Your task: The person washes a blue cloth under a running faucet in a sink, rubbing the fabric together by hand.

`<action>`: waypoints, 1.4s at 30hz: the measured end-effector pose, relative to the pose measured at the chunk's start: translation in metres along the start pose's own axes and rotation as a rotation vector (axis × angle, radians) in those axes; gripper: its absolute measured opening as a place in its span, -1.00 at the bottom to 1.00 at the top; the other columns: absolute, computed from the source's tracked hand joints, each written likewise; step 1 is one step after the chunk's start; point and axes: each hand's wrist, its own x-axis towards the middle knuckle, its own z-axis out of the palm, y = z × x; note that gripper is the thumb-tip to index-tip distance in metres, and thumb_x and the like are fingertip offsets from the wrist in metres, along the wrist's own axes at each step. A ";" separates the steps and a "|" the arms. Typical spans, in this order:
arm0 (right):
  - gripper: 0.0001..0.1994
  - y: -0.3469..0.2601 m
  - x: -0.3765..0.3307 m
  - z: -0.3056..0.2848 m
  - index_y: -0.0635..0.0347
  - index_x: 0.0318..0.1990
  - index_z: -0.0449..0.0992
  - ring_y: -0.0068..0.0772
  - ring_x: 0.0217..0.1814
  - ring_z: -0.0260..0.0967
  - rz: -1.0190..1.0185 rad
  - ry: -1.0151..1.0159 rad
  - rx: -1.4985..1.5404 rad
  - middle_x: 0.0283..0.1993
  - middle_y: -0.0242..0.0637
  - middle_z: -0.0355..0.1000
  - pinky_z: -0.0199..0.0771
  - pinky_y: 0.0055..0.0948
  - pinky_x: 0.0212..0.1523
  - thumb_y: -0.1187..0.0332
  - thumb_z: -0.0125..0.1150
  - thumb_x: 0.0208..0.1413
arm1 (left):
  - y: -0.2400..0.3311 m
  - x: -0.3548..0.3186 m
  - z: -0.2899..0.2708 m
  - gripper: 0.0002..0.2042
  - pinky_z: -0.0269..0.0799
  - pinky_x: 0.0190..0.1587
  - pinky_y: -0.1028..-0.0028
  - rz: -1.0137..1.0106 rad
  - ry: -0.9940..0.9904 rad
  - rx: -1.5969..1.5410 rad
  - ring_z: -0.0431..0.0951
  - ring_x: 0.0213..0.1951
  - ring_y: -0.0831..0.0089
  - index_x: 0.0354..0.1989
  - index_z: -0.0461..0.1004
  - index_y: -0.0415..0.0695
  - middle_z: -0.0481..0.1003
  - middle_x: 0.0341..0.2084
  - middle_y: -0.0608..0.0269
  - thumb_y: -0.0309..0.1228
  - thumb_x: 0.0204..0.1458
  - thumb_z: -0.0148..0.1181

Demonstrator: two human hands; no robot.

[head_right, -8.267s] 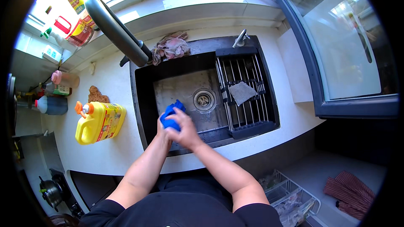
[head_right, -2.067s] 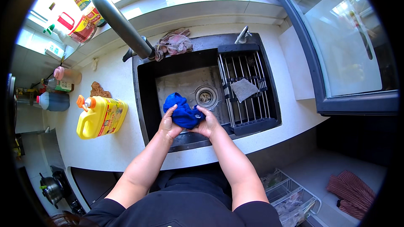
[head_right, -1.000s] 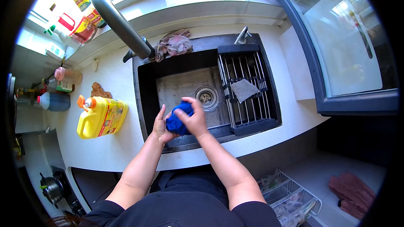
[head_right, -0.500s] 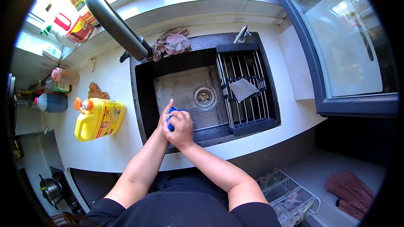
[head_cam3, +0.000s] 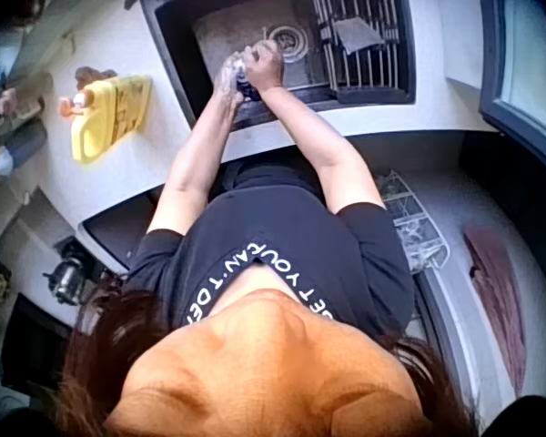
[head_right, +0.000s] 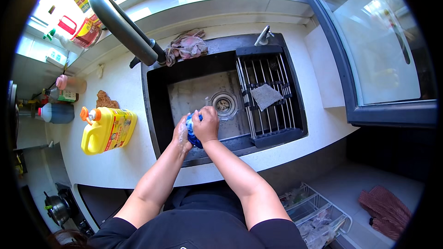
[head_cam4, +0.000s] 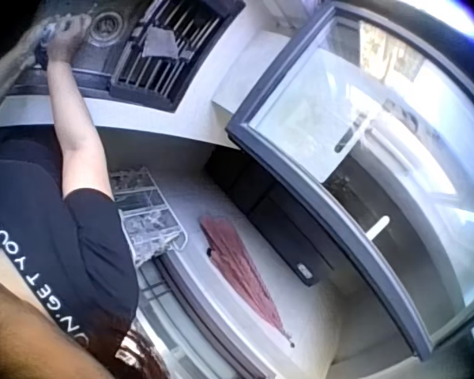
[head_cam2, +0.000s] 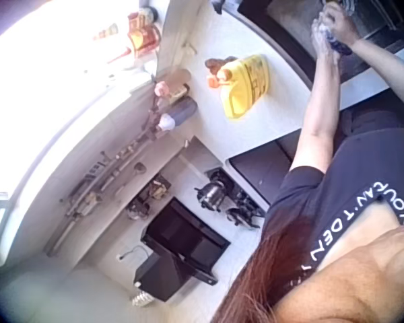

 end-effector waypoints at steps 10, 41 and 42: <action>-0.86 -0.001 -0.004 -0.008 0.21 -0.57 0.40 -0.01 -0.27 0.31 0.103 -0.073 -0.019 -0.37 -0.10 0.37 0.33 -0.17 -0.24 0.36 0.14 -0.12 | -0.004 0.008 -0.009 -0.69 0.50 -0.35 0.37 0.010 0.095 0.089 0.54 -0.44 0.29 -0.44 0.44 -0.09 0.49 -0.53 0.22 -0.09 0.11 0.00; -0.87 -0.025 0.055 -0.088 0.25 -0.28 0.47 -0.69 -0.36 0.30 0.476 -0.549 0.738 -0.38 -0.44 0.42 0.34 -0.68 -0.27 0.43 0.23 0.04 | 0.065 -0.028 0.017 -0.82 0.36 -0.19 0.52 0.437 -0.143 0.402 0.40 -0.30 0.57 -0.21 0.32 -0.07 0.41 -0.37 0.36 -0.33 0.09 0.13; -0.88 -0.029 0.057 -0.091 0.24 -0.29 0.46 -0.69 -0.35 0.29 0.493 -0.542 0.780 -0.37 -0.44 0.41 0.33 -0.68 -0.27 0.42 0.22 0.05 | 0.067 -0.027 0.018 -0.82 0.32 -0.21 0.56 0.503 -0.133 0.487 0.36 -0.32 0.60 -0.23 0.33 -0.08 0.38 -0.40 0.38 -0.31 0.10 0.13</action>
